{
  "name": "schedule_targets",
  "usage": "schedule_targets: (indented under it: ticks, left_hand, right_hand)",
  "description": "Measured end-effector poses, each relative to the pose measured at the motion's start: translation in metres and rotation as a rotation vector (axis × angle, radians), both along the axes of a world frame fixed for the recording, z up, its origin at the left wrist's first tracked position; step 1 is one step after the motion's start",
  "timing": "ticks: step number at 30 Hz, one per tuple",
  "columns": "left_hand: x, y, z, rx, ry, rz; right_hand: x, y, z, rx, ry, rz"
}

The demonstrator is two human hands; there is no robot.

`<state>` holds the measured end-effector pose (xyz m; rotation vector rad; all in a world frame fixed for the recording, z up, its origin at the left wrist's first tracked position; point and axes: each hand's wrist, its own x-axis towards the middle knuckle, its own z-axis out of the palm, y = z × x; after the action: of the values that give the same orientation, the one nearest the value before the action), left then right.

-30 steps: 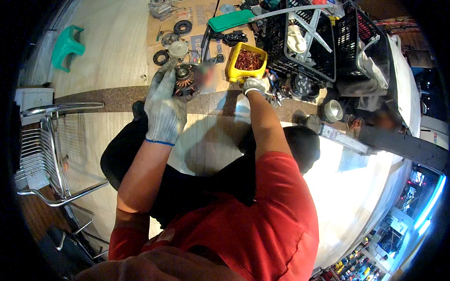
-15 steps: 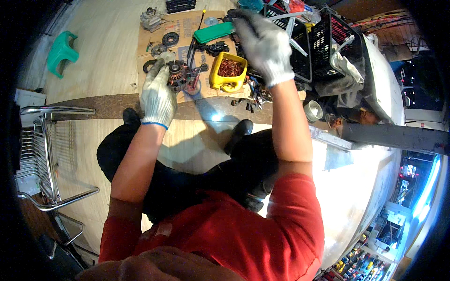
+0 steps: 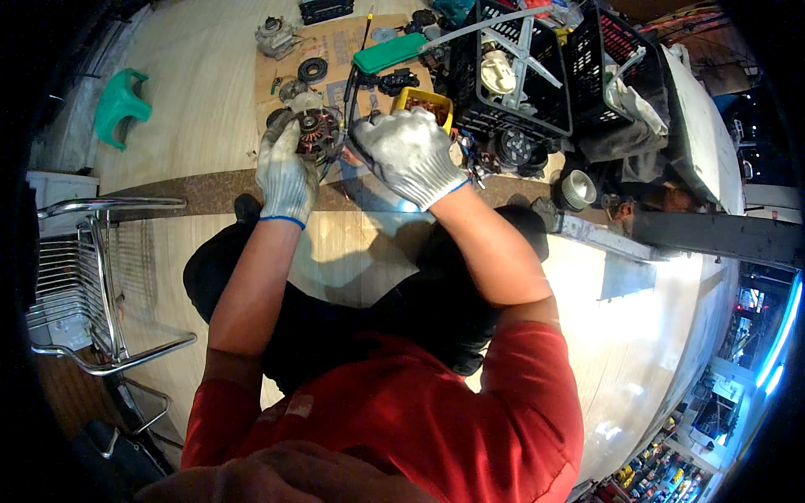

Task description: The person holds an alternator stator and uses pliers to pull and manipulate the copper windings. They rotate the stator and adjust the wires by hand while sitting on the floor.

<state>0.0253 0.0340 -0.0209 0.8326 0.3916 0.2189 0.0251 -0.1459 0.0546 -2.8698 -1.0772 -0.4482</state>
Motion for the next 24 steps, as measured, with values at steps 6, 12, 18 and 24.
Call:
schedule_targets:
  ticks: [6, 12, 18, 24]
  left_hand:
    - [0.002, -0.004, 0.008, -0.005, 0.043, -0.05]
    - [0.009, 0.007, -0.003, -0.152, 0.013, -0.052]
    - [0.009, 0.025, 0.017, -0.367, 0.024, -0.129]
    - [-0.001, 0.031, 0.02, -0.297, 0.089, -0.312]
  right_hand:
    - [-0.005, 0.001, -0.023, 0.088, 0.125, 0.018]
    - [-0.01, 0.004, -0.032, 0.089, 0.246, -0.003]
    - [0.007, -0.025, -0.032, 0.081, 0.233, -0.039]
    - [0.036, -0.069, -0.026, 0.197, 0.042, -0.031]
